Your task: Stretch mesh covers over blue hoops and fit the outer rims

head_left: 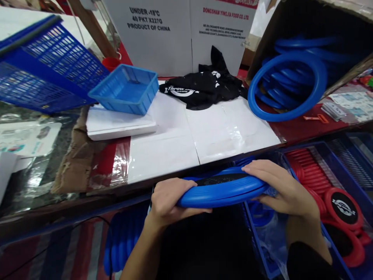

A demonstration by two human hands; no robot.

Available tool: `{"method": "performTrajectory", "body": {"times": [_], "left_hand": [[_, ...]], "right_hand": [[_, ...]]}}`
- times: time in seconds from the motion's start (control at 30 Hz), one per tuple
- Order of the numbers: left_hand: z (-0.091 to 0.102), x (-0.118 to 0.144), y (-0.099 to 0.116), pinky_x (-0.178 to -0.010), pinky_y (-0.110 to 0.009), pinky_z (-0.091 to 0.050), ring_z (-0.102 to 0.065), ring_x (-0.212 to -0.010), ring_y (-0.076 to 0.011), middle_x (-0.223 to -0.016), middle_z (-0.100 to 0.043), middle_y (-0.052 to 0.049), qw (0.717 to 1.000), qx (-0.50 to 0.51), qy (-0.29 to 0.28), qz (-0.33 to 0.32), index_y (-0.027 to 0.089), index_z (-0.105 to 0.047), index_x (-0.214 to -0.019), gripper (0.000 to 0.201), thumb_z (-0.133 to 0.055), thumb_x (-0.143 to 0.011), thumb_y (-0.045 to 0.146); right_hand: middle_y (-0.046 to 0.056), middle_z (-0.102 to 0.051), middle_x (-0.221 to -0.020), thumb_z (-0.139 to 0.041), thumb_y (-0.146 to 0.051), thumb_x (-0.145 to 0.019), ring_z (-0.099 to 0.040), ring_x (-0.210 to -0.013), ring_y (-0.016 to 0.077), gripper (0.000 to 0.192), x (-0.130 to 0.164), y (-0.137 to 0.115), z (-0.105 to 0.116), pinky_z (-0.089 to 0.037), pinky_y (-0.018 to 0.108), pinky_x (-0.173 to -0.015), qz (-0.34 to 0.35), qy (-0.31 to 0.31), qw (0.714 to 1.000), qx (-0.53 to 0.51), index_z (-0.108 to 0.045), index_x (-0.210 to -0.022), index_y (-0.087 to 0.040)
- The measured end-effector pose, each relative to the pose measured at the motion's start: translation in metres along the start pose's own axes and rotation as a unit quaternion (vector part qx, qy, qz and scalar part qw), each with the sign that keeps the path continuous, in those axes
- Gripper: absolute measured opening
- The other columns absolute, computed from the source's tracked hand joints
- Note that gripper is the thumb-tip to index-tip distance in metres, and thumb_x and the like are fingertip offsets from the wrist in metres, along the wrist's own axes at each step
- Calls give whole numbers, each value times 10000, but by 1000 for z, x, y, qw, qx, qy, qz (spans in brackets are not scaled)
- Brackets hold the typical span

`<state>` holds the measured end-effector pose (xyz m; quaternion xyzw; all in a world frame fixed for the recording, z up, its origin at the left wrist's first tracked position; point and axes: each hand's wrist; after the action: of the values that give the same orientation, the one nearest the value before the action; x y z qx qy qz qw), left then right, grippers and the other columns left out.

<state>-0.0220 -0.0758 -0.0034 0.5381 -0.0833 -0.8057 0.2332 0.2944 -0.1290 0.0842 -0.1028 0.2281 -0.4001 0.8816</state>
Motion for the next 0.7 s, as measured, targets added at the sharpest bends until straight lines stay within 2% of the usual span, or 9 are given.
{"method": "performTrajectory", "body": {"times": [0.1, 0.17, 0.4, 0.5, 0.6, 0.67, 0.7], "left_hand": [[6, -1, 4, -590, -279, -569, -711, -575, -194, -713, -741, -39, 1000, 0, -22, -11, 139, -719, -1000, 387, -905, -812, 421], [10, 1, 8, -591, -291, -558, -708, -579, -200, -716, -737, -50, 999, -15, -41, -12, 128, -710, -1009, 373, -877, -840, 416], [18, 5, 13, -576, -275, -529, -679, -547, -182, -685, -716, -29, 998, -42, -52, 15, 163, -709, -1022, 323, -827, -878, 427], [17, 6, 10, -554, -271, -530, -676, -528, -178, -678, -719, -22, 999, -18, -40, 20, 180, -719, -1035, 309, -806, -889, 438], [19, 15, -3, -541, -294, -560, -685, -536, -191, -695, -729, -17, 998, 58, 4, 8, 205, -736, -1083, 321, -771, -910, 473], [21, 26, -16, -524, -312, -562, -665, -518, -191, -675, -713, -20, 990, 122, 62, 44, 207, -750, -1059, 339, -720, -940, 524], [21, 32, -23, -530, -323, -561, -653, -515, -191, -653, -697, -22, 981, 146, 87, 91, 205, -755, -1016, 357, -687, -957, 550]], "right_hand": [[168, -751, -1232, -620, -373, -1043, -711, -1126, 293, 455, -24, -23, 3, -592, 478, -1003, 57, -66, 996, 36, -589, -1418, -117], [170, -764, -1181, -596, -355, -1057, -719, -1071, 292, 402, -33, -31, -1, -600, 473, -957, 81, -77, 992, 51, -605, -1360, -91], [154, -780, -989, -596, -218, -1031, -741, -874, 276, 281, -41, -40, -24, -600, 405, -771, 119, -1, 990, 77, -619, -1250, -45], [142, -790, -1012, -623, -269, -1026, -752, -874, 265, 304, -40, -40, -21, -600, 389, -772, 96, -9, 994, 57, -626, -1265, -82], [113, -791, -1129, -679, -360, -992, -765, -972, 257, 436, -35, -29, -7, -605, 382, -857, 30, -66, 997, 1, -594, -1370, -161], [90, -784, -1176, -706, -340, -948, -766, -1022, 242, 506, -30, -16, 5, -602, 365, -905, -18, -105, 993, -47, -572, -1417, -204], [79, -781, -1180, -712, -313, -925, -765, -1030, 233, 502, -28, -9, 10, -601, 350, -911, -34, -114, 991, -69, -584, -1402, -217]]}}
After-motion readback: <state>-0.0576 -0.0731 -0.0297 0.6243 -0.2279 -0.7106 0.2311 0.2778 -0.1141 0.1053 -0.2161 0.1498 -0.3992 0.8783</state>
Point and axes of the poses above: each hand's wrist, its own x-axis away from the middle knuckle, its own z-axis out of the back of the hand, y = z × x
